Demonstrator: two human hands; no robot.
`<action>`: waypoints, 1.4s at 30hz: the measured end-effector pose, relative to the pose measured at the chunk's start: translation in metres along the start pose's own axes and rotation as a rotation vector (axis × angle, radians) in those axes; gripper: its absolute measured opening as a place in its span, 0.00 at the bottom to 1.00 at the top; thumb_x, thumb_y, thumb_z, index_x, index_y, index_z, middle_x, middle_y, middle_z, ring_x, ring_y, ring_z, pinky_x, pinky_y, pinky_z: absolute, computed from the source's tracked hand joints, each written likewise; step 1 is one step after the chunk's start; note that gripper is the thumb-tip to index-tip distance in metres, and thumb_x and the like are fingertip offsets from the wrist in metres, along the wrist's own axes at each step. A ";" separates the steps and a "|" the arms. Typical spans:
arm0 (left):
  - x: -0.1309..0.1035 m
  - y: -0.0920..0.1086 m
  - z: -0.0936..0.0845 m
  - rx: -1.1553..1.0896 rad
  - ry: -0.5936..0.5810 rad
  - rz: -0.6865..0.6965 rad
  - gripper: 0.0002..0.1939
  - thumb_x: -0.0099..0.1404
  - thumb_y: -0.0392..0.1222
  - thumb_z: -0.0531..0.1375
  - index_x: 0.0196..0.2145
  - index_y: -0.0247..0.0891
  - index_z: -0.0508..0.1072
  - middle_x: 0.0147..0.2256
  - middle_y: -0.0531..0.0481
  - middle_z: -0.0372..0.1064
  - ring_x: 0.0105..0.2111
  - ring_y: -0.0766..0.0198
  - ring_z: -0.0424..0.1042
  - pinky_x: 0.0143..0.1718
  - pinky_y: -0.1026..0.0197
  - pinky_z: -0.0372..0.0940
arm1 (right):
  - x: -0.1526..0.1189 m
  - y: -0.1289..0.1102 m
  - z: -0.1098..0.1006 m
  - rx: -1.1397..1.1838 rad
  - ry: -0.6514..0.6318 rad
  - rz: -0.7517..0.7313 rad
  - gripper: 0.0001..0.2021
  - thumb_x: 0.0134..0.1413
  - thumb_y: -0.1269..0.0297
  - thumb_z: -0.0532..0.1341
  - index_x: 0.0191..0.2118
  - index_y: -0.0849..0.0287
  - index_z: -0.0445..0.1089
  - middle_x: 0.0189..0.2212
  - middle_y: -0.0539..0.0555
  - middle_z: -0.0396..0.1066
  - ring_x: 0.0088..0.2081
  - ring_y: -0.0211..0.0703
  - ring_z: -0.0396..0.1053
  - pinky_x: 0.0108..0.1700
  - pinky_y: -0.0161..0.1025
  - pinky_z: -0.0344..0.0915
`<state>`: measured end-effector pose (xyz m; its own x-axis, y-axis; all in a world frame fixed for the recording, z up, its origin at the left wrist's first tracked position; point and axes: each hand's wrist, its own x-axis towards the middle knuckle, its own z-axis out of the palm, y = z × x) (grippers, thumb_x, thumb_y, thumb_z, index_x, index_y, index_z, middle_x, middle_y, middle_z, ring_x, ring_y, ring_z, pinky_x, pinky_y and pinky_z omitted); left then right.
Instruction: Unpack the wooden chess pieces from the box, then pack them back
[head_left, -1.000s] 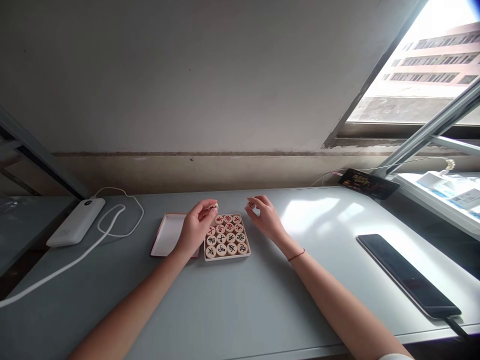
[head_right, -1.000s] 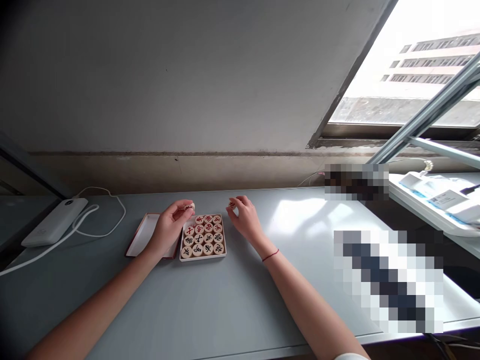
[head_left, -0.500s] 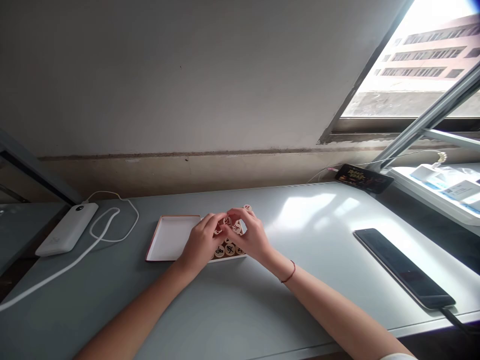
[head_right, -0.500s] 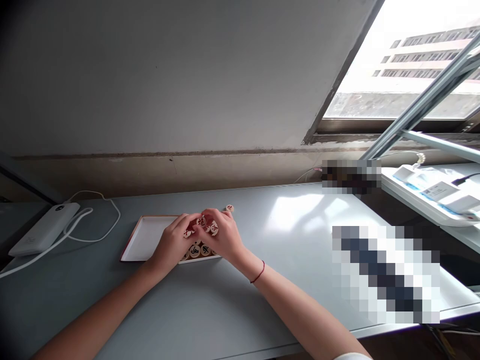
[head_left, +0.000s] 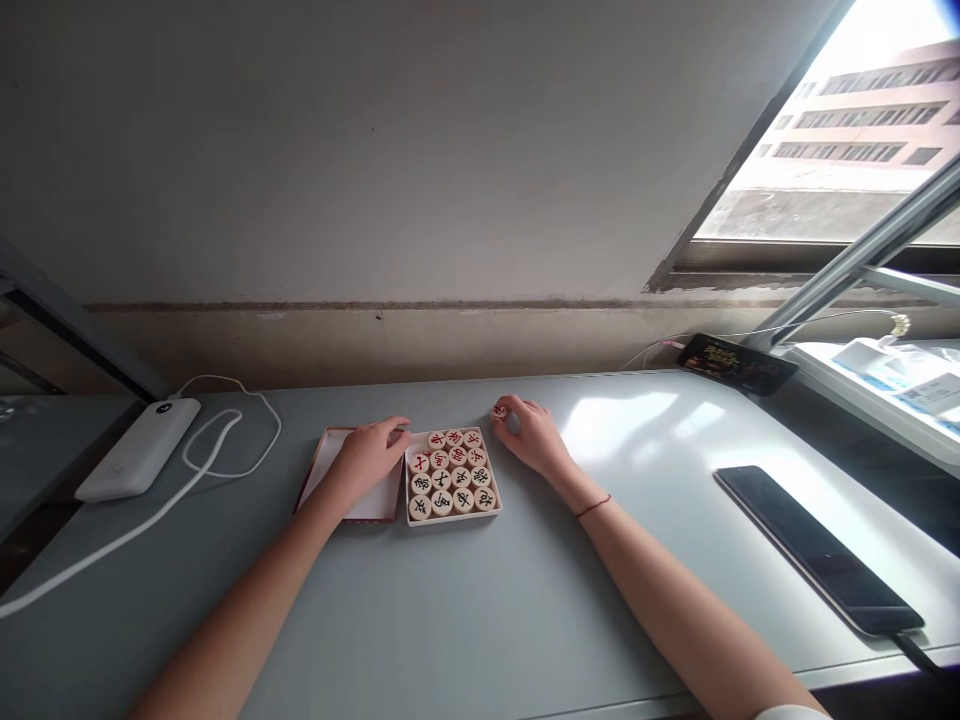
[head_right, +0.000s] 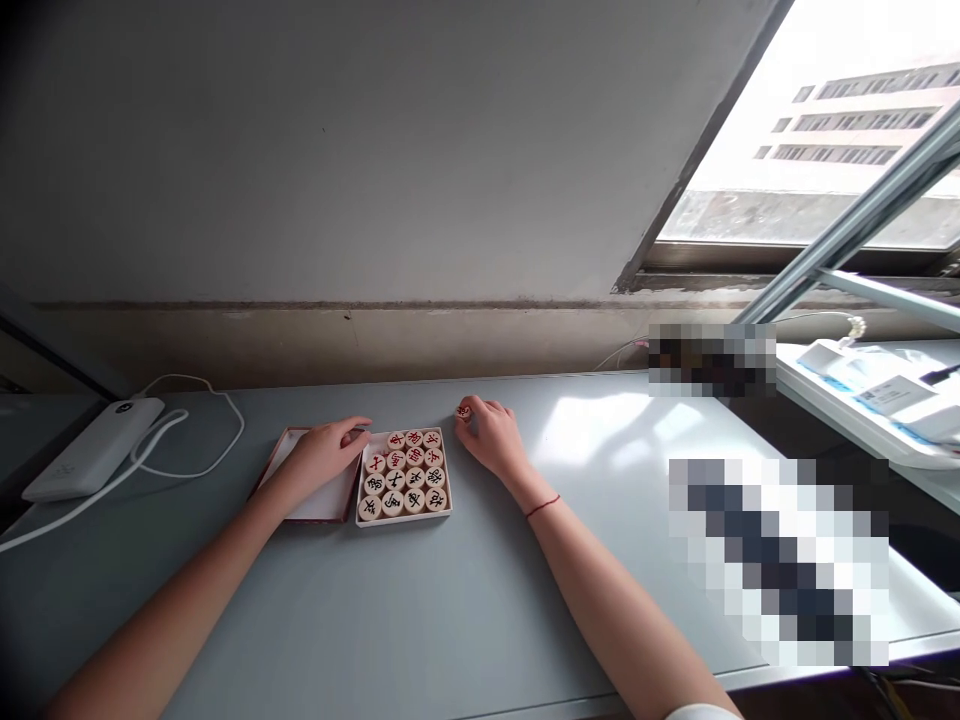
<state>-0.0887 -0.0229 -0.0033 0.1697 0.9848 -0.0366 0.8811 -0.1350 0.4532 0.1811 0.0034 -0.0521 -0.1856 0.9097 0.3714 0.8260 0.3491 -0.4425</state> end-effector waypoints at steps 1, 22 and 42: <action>0.000 0.000 0.001 -0.028 -0.008 -0.003 0.18 0.66 0.47 0.50 0.48 0.43 0.73 0.36 0.49 0.76 0.38 0.56 0.74 0.38 0.61 0.64 | 0.000 0.000 0.000 -0.022 -0.001 0.000 0.07 0.54 0.65 0.56 0.39 0.55 0.66 0.35 0.54 0.74 0.39 0.50 0.69 0.42 0.44 0.60; -0.001 0.010 0.012 -0.246 -0.004 -0.150 0.12 0.63 0.47 0.49 0.33 0.41 0.69 0.24 0.55 0.72 0.16 0.64 0.70 0.24 0.63 0.61 | 0.002 0.006 0.004 0.018 0.065 -0.020 0.05 0.52 0.68 0.56 0.36 0.55 0.65 0.33 0.53 0.73 0.37 0.48 0.69 0.40 0.42 0.63; -0.001 0.007 0.015 -0.241 0.023 -0.150 0.14 0.63 0.47 0.49 0.35 0.41 0.71 0.25 0.54 0.74 0.17 0.63 0.71 0.25 0.62 0.62 | 0.001 0.005 0.005 0.006 0.086 0.023 0.05 0.52 0.69 0.55 0.35 0.55 0.65 0.33 0.54 0.73 0.37 0.48 0.68 0.39 0.41 0.62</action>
<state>-0.0767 -0.0266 -0.0132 0.0331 0.9944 -0.1002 0.7646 0.0394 0.6433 0.1824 0.0073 -0.0583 -0.1196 0.8949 0.4299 0.8265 0.3297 -0.4563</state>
